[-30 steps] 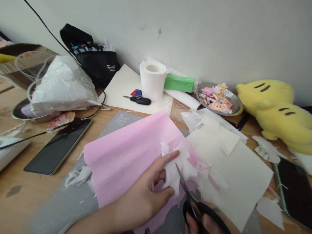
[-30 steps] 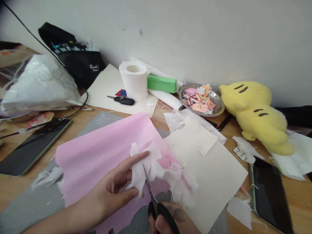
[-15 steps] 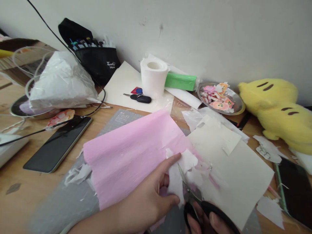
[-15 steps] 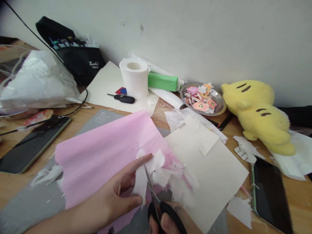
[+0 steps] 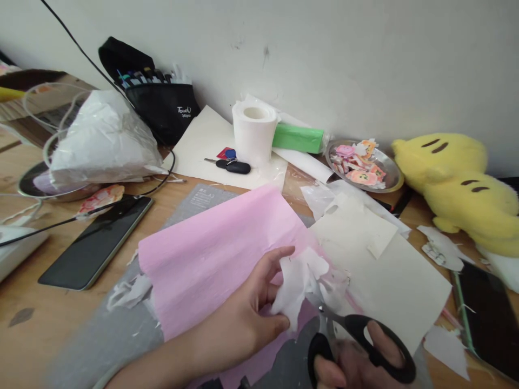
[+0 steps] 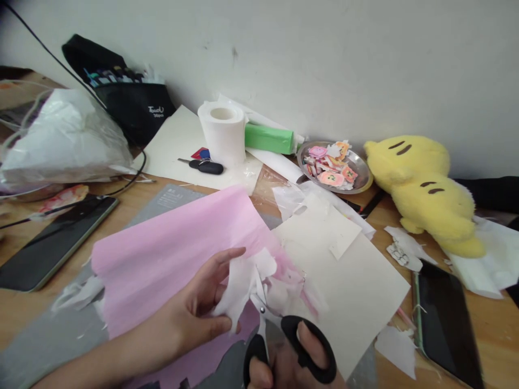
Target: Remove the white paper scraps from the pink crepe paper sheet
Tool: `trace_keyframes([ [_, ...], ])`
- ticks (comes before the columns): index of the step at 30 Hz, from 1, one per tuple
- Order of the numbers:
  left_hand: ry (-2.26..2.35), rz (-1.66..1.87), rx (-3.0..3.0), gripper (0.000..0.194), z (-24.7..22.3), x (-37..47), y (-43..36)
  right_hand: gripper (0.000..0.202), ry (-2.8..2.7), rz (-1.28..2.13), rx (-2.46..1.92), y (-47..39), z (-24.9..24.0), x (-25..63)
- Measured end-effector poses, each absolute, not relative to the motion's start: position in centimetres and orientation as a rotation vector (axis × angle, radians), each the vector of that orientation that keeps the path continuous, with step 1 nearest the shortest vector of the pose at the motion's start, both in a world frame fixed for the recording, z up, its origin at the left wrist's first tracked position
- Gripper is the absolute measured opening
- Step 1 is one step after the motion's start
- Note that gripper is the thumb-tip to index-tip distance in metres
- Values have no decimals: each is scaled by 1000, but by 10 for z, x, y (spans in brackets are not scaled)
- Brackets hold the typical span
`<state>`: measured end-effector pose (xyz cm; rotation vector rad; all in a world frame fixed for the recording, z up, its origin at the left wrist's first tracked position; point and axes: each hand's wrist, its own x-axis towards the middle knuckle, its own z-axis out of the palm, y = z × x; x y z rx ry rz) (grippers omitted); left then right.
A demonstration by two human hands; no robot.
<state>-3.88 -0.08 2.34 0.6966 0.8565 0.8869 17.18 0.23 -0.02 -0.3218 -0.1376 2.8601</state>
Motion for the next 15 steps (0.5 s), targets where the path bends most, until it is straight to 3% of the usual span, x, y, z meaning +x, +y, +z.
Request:
trace_keyframes([
  [4,782,1047,671,45,17,-36,0,67,-153,2876,-296,10,6,168],
  [9,820,983,686,25,15,-36,-1,67,-231,2876,-249,14,8,163],
  [15,966,1023,656,49,18,-40,-1,53,-409,2815,-337,5,-2,168],
])
